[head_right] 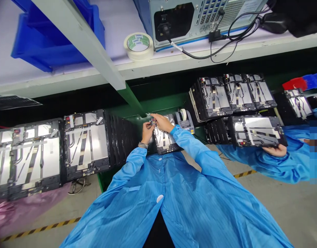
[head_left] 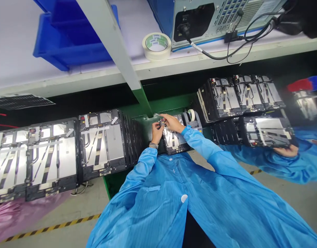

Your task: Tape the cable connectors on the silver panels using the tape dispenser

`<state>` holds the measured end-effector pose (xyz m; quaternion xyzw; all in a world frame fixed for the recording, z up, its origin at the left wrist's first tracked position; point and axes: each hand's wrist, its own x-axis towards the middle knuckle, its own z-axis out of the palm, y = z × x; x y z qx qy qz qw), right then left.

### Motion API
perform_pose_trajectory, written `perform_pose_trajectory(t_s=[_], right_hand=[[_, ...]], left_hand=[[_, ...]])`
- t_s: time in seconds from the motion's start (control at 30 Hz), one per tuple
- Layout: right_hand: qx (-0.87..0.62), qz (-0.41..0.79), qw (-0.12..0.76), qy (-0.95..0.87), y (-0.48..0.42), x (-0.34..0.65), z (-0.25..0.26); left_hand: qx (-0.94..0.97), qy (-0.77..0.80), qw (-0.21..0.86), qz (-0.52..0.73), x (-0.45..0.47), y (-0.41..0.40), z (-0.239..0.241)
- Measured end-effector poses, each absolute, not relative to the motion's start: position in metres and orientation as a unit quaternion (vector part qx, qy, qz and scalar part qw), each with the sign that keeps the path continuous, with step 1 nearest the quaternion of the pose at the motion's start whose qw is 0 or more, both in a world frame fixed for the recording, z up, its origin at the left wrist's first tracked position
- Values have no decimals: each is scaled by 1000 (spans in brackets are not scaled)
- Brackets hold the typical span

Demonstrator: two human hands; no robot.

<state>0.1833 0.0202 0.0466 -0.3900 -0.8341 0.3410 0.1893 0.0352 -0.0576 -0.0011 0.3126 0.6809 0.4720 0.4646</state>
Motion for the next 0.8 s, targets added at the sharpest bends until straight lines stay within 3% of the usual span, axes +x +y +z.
perform_pose_trajectory(t_s=[0.17, 0.27, 0.4, 0.53, 0.63, 0.8], right_hand=[[-409, 364, 173, -818, 21, 184, 39], [-434, 383, 240, -780, 13, 184, 45], [-481, 550, 394, -558, -14, 182, 59], [-427, 765, 408, -255, -50, 178, 63], [-396, 806, 418, -137, -67, 172, 59], [-373, 817, 429, -92, -70, 166, 52]], left_hand=[[282, 671, 478, 493, 37, -55, -8], [282, 671, 477, 493, 37, -54, -10], [283, 670, 480, 490, 35, -53, -12], [301, 665, 471, 495, 31, -54, -13], [320, 651, 460, 513, 30, -55, -14], [367, 642, 430, 517, 31, -55, -15]])
